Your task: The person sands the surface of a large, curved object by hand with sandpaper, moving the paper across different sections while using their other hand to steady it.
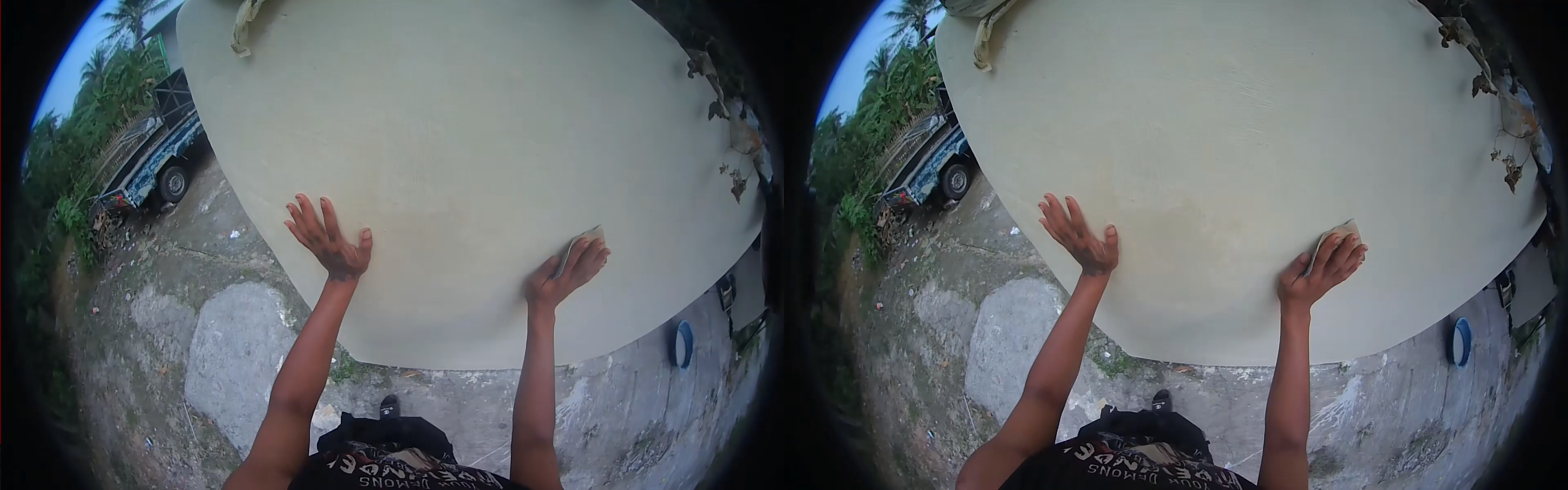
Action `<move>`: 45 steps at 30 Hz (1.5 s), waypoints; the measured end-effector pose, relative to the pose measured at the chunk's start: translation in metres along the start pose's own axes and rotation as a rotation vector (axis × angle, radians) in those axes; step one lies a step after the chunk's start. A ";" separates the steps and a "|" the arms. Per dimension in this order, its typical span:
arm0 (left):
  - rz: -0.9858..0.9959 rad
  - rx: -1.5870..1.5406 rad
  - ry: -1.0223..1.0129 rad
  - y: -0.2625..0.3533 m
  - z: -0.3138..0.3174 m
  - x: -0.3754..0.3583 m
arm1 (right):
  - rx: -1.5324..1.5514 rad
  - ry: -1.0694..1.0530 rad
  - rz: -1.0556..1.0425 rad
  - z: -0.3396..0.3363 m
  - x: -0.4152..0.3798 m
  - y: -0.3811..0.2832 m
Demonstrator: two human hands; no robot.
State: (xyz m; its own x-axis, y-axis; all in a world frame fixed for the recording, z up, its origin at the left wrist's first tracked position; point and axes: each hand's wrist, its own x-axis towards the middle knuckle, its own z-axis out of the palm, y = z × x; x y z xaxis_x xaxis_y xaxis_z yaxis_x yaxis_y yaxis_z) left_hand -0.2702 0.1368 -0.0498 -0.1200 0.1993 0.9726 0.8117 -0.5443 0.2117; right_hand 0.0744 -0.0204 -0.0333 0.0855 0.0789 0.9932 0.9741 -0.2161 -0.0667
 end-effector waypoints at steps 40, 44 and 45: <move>0.223 -0.213 -0.046 -0.166 -0.033 0.123 | 0.122 -0.014 0.001 0.051 -0.072 -0.249; 0.231 -0.070 -0.015 -0.163 -0.031 0.112 | 0.169 0.072 0.618 0.030 -0.070 -0.192; 0.215 -0.053 -0.021 -0.161 -0.032 0.108 | 0.168 0.102 0.684 0.030 -0.057 -0.180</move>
State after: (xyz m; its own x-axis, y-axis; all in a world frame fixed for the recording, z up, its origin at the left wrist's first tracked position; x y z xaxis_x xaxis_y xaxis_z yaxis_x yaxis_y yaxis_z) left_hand -0.4319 0.2200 0.0243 0.0651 0.0902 0.9938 0.7863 -0.6179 0.0046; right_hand -0.0991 0.0430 -0.0804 0.6771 -0.1144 0.7270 0.7290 -0.0307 -0.6838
